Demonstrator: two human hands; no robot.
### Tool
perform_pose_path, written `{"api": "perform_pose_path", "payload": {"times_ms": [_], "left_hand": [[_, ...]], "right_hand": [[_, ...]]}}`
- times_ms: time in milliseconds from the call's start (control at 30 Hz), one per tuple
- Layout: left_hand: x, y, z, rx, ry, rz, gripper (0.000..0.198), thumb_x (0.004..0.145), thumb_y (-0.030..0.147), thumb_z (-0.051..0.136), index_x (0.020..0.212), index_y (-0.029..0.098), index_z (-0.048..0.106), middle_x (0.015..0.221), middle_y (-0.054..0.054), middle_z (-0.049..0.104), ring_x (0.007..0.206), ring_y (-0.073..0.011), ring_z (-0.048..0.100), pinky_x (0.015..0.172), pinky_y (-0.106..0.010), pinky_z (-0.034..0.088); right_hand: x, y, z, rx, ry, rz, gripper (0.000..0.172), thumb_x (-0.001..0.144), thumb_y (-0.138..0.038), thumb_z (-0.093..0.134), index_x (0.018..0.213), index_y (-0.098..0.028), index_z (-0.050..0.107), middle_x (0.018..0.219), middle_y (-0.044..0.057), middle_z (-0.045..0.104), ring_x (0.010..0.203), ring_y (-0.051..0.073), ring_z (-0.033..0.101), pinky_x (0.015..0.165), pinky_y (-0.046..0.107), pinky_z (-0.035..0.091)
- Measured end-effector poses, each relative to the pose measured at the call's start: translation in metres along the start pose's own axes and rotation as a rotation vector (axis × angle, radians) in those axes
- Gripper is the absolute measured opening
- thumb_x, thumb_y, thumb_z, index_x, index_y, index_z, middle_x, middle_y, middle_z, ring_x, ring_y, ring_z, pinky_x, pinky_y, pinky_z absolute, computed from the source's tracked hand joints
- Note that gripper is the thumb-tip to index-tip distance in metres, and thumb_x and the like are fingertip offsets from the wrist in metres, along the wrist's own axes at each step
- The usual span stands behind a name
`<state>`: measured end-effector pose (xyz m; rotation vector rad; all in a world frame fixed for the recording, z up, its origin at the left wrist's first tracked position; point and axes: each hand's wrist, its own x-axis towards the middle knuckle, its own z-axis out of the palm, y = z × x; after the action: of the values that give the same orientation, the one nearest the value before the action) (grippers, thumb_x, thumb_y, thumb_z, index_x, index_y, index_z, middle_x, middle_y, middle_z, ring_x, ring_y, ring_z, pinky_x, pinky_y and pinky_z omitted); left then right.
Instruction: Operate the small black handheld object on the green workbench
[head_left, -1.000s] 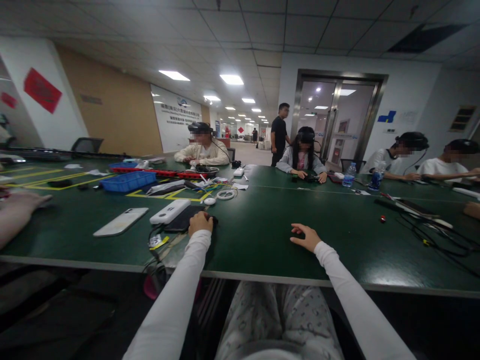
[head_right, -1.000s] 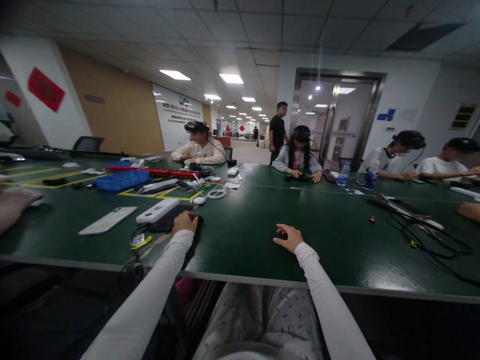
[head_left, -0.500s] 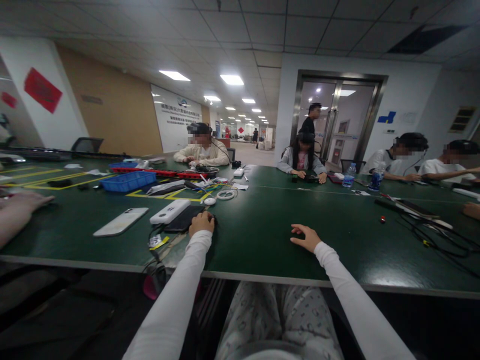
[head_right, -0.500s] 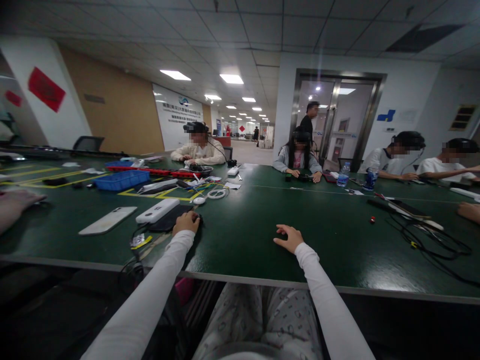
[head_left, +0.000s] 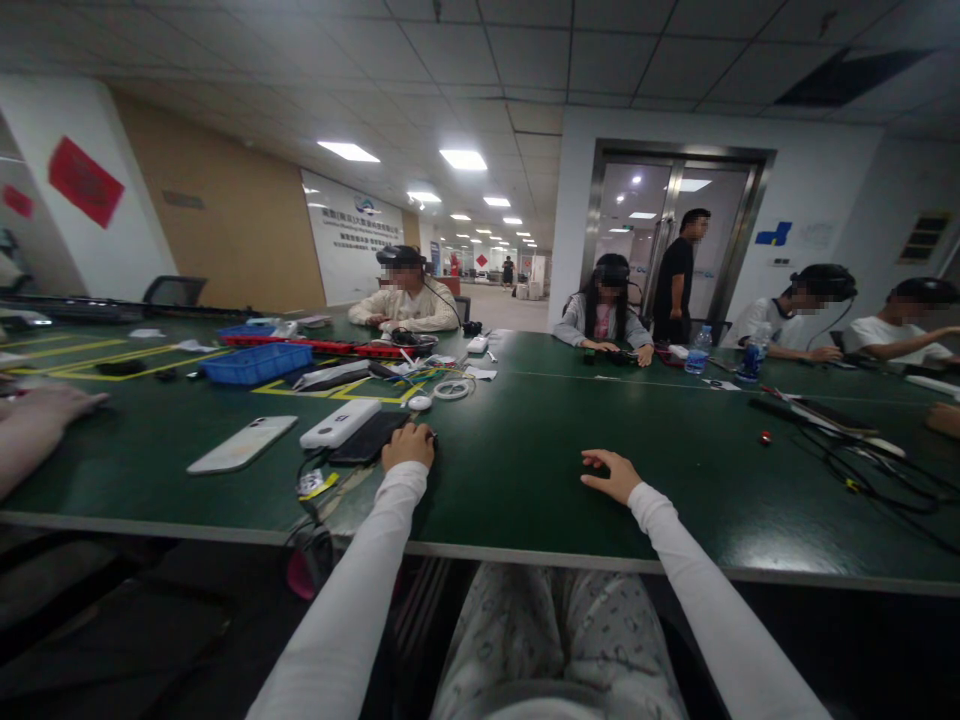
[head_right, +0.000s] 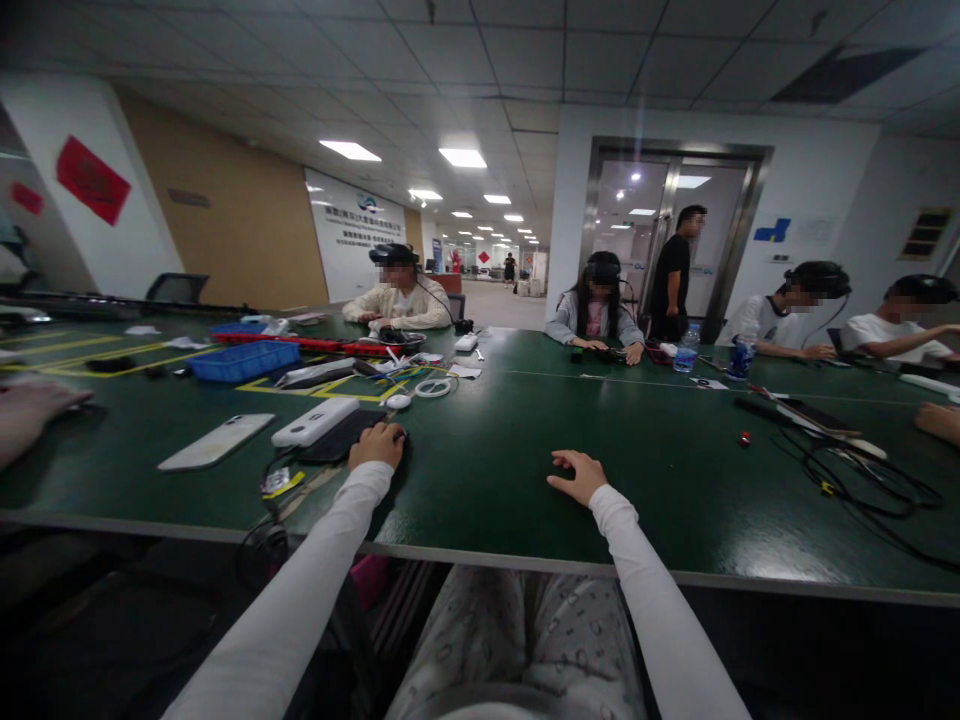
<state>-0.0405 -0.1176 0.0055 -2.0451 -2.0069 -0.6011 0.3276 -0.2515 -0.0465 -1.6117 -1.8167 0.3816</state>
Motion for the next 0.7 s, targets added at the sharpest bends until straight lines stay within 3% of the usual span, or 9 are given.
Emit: {"api": "perform_pose_path", "payload": {"times_ms": [433,567,700], "left_hand": [[0.004,0.0,0.013,-0.018,-0.02,-0.011,0.023,0.082,0.03,0.041,0.098,0.022,0.057,0.109,-0.009,0.051,0.104,-0.0253,0.044,0.077,-0.037,0.041],[-0.003,0.022,0.016,-0.09,-0.078,0.048,0.022,0.082,0.03,0.043,0.099,0.023,0.056,0.108,-0.008,0.051,0.103,-0.0234,0.046,0.079,-0.035,0.041],[-0.021,0.066,0.019,-0.196,-0.123,0.176,0.019,0.081,0.029,0.046,0.096,0.023,0.055,0.105,-0.005,0.053,0.101,-0.0201,0.048,0.081,-0.033,0.04]], "right_hand": [[0.0,-0.001,0.0,-0.008,-0.011,-0.002,0.045,0.071,-0.039,0.061,0.113,-0.025,0.053,0.105,0.004,0.061,0.095,0.022,0.056,0.086,0.042,0.042],[0.001,0.003,0.003,-0.006,0.007,-0.015,0.047,0.069,-0.04,0.062,0.113,-0.025,0.054,0.103,0.004,0.062,0.094,0.022,0.056,0.086,0.042,0.042],[0.003,0.008,0.007,-0.005,0.017,-0.024,0.05,0.068,-0.042,0.063,0.113,-0.025,0.053,0.103,0.004,0.062,0.093,0.022,0.056,0.085,0.042,0.042]]}}
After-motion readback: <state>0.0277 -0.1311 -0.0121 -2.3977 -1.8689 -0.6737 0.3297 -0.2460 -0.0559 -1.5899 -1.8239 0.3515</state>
